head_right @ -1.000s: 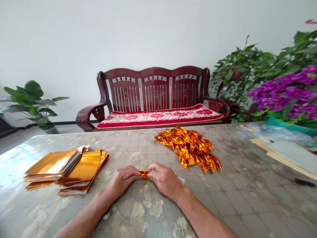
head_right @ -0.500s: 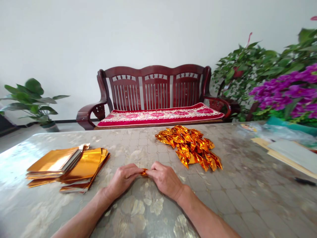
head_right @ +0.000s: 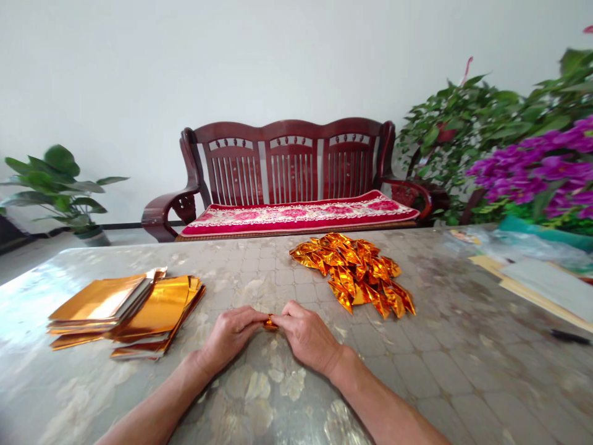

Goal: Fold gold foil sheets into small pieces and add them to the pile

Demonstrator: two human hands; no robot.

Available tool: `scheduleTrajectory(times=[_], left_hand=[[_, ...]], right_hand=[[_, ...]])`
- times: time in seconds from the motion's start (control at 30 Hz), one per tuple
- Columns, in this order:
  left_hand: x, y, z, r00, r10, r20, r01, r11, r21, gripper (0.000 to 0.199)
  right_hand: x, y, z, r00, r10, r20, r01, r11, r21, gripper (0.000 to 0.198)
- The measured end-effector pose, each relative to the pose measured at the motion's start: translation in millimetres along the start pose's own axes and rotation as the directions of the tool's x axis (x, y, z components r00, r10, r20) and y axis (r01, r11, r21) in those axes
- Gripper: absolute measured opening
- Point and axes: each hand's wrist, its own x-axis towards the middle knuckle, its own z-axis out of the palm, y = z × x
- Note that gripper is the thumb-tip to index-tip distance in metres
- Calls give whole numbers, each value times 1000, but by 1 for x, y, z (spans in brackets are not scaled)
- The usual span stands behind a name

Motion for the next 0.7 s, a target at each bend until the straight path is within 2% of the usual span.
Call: scheduleTrajectory(times=[0.13, 0.33, 0.7], left_hand=[[-1, 0, 2, 1000, -16, -15, 16, 999, -34, 17], [-1, 5, 4, 999, -36, 9, 36, 996, -78, 15], [2, 8, 8, 995, -84, -52, 80, 993, -85, 16]], right_hand=[[-1, 2, 0, 1000, -3, -25, 4, 999, 36, 34], [-1, 3, 1, 998, -2, -60, 6, 998, 62, 21], [2, 7, 4, 995, 35, -98, -19, 987, 158, 21]])
